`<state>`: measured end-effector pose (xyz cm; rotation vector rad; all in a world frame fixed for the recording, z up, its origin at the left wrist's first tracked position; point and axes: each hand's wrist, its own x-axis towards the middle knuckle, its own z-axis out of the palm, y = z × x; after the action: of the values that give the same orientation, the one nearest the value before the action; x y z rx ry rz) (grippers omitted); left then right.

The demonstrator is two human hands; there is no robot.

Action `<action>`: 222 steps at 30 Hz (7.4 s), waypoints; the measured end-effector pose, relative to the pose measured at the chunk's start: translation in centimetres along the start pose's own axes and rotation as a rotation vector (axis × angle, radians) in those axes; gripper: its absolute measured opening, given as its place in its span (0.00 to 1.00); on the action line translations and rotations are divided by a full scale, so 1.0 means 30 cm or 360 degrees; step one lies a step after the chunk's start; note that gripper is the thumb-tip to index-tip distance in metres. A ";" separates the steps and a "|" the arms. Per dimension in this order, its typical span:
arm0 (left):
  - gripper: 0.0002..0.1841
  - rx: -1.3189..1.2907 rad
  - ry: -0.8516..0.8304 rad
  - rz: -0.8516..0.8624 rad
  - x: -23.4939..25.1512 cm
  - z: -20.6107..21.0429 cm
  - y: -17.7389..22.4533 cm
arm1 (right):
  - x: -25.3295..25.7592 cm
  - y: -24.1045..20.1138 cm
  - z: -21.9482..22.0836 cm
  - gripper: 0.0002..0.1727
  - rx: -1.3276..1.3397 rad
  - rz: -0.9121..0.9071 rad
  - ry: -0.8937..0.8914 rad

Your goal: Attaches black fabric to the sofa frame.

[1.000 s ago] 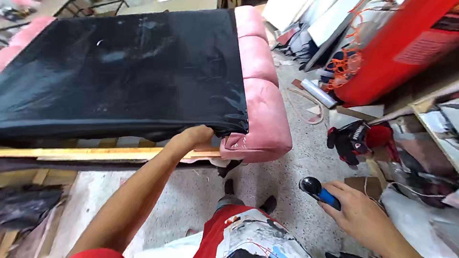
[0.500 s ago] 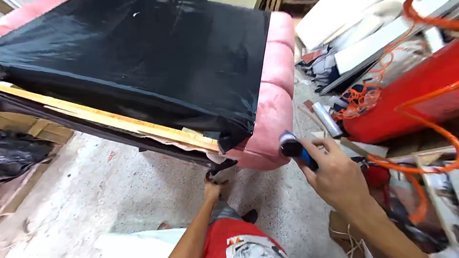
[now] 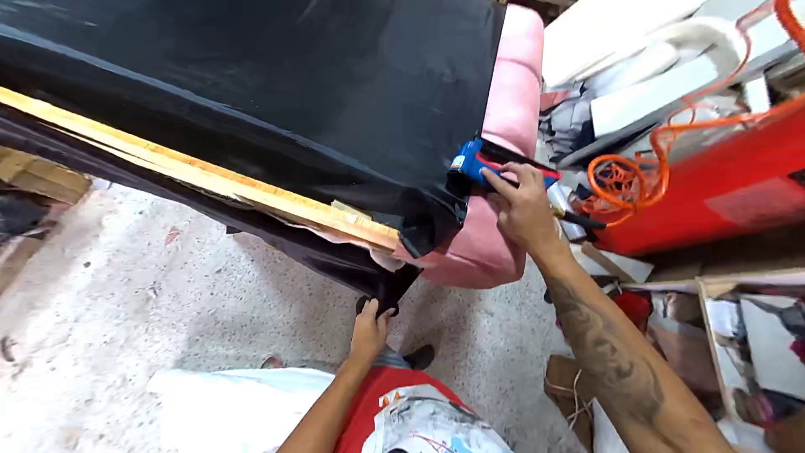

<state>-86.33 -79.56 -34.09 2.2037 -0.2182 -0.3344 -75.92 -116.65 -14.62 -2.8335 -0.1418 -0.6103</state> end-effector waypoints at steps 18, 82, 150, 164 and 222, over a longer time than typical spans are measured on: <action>0.24 -0.0655 -0.0875 -0.0850 -0.014 -0.192 0.117 | -0.092 -0.010 -0.005 0.26 -0.0084 0.0263 0.0147; 0.08 -0.0494 -0.0420 -0.0534 -0.254 -0.587 0.206 | -0.709 -0.963 0.178 0.31 0.3153 0.2496 -0.0380; 0.29 0.1326 -0.1127 0.1198 0.517 -0.380 1.034 | -0.176 -0.342 0.026 0.07 0.1091 0.0511 0.0244; 0.05 0.0665 -0.0688 0.1733 0.592 -0.295 0.781 | 0.079 -0.140 -0.177 0.22 0.0577 0.0444 0.0117; 0.31 0.1360 -0.1450 0.0379 0.800 -0.474 0.770 | -0.492 -0.684 -0.342 0.31 0.0402 0.1545 -0.0429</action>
<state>-60.00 -89.43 -11.29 2.6168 -1.3033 -1.2815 -96.32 -100.04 -7.37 -2.3137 0.9687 0.0131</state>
